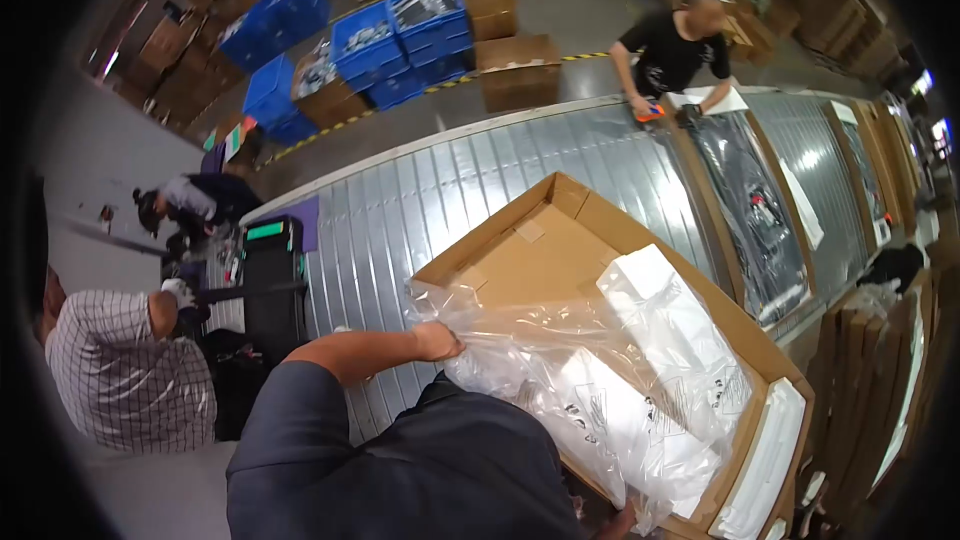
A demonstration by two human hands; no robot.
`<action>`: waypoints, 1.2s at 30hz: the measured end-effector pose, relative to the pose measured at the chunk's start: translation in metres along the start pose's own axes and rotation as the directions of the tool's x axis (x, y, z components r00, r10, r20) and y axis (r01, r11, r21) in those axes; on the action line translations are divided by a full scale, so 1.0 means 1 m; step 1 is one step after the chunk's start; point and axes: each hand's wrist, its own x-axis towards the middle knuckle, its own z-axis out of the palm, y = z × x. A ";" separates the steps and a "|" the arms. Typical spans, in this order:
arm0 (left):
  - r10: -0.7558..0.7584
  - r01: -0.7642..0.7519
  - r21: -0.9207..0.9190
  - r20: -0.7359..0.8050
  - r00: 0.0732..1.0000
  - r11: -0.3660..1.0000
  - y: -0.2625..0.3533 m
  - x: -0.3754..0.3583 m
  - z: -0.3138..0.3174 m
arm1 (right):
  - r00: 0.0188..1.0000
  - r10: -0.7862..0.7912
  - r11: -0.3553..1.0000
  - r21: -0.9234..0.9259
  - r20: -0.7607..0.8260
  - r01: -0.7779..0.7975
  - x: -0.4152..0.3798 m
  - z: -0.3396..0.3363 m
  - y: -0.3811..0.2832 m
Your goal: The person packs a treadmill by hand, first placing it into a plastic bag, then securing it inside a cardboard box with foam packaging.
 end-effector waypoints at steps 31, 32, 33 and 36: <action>-0.694 -0.438 -0.883 -0.207 0.689 -0.172 -0.112 -0.279 -0.152 | 0.663 -0.747 0.366 0.796 -0.057 0.481 -0.113 -0.095 -0.695; -0.694 -0.454 -0.883 -0.255 0.674 -0.116 -0.111 -0.284 -0.156 | 0.573 -0.813 0.305 0.763 -0.103 0.570 -0.116 -0.108 -0.716; -0.691 -0.471 -0.880 -0.304 0.656 -0.059 -0.111 -0.289 -0.159 | 0.471 -0.870 0.233 0.723 -0.144 0.650 -0.117 -0.121 -0.733; -0.703 -0.561 -0.822 -0.344 0.622 -0.095 -0.096 -0.299 -0.181 | 0.329 -0.903 0.080 0.644 -0.277 0.761 -0.123 -0.155 -0.771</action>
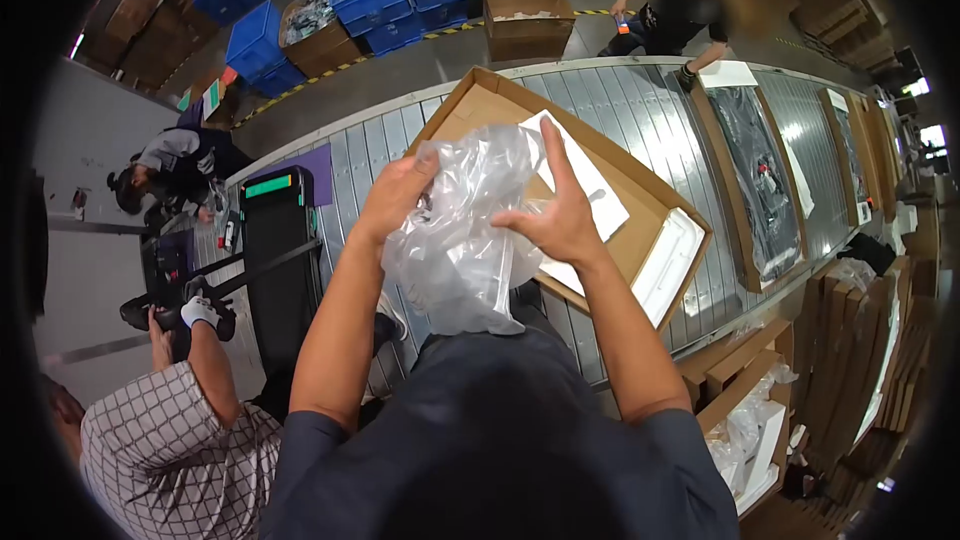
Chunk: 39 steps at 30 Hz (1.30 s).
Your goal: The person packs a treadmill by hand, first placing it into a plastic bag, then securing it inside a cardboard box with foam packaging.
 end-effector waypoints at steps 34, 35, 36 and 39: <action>0.478 -0.527 -0.603 -0.259 0.839 0.599 0.122 -0.047 0.014 | 0.846 0.228 0.510 0.681 0.482 -0.526 -0.065 0.080 0.063; 0.480 -0.533 -0.591 -0.263 0.837 0.605 0.126 -0.052 0.015 | 0.884 0.211 0.491 0.737 0.417 -0.465 -0.049 0.086 0.050; 0.482 -0.538 -0.579 -0.266 0.835 0.613 0.129 -0.057 0.014 | 0.877 0.254 0.426 0.767 0.407 -0.480 -0.033 0.091 0.040; 0.522 -0.554 -0.555 -0.234 0.820 0.621 0.115 -0.085 -0.018 | 0.893 0.295 0.374 0.819 0.339 -0.434 0.006 0.115 0.020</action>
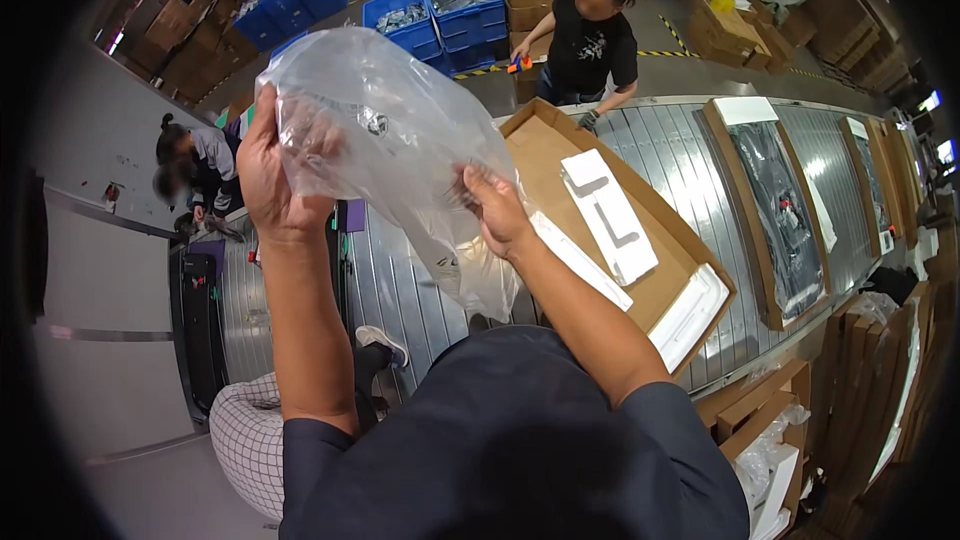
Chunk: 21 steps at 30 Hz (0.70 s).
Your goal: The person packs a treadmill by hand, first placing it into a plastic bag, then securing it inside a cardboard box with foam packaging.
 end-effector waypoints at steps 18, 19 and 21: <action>0.191 0.055 0.918 -0.140 0.972 0.393 -0.021 -0.079 -0.062 | 0.863 0.197 0.759 -0.630 0.464 0.165 -0.036 0.065 -0.184; 0.118 0.053 0.855 -0.132 0.984 0.516 -0.026 -0.083 -0.051 | 0.837 0.237 0.786 -0.604 0.493 0.133 -0.041 0.068 -0.182; 0.035 0.020 0.817 -0.049 0.998 0.576 -0.038 -0.083 -0.033 | 0.848 0.192 0.748 -0.634 0.494 0.199 -0.044 0.068 -0.183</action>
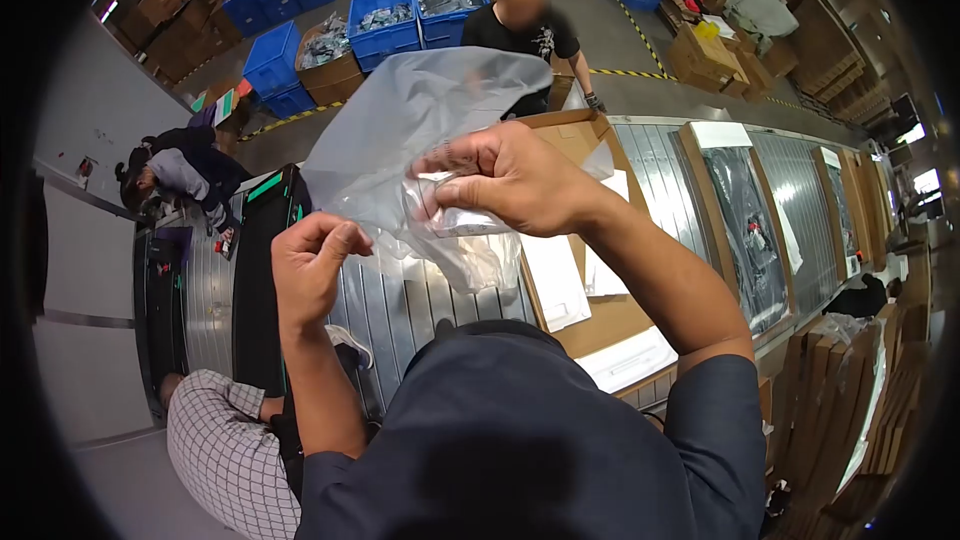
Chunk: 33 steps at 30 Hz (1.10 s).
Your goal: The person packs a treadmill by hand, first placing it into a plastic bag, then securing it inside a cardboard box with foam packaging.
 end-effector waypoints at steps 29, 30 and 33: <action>-0.146 -0.146 -0.948 -0.193 0.970 0.283 0.004 -0.032 -0.175 | 0.318 -0.225 0.444 -0.387 -0.921 -0.808 -0.188 -0.298 0.188; -0.113 -0.181 -0.910 -0.239 0.965 0.373 0.015 -0.028 -0.156 | 0.358 -0.184 0.449 -0.403 -0.915 -0.797 -0.192 -0.309 0.185; 0.003 -0.053 -0.901 -0.058 0.998 0.430 0.054 -0.016 -0.091 | 0.456 -0.340 0.505 -0.569 -0.822 -0.649 -0.165 -0.287 0.139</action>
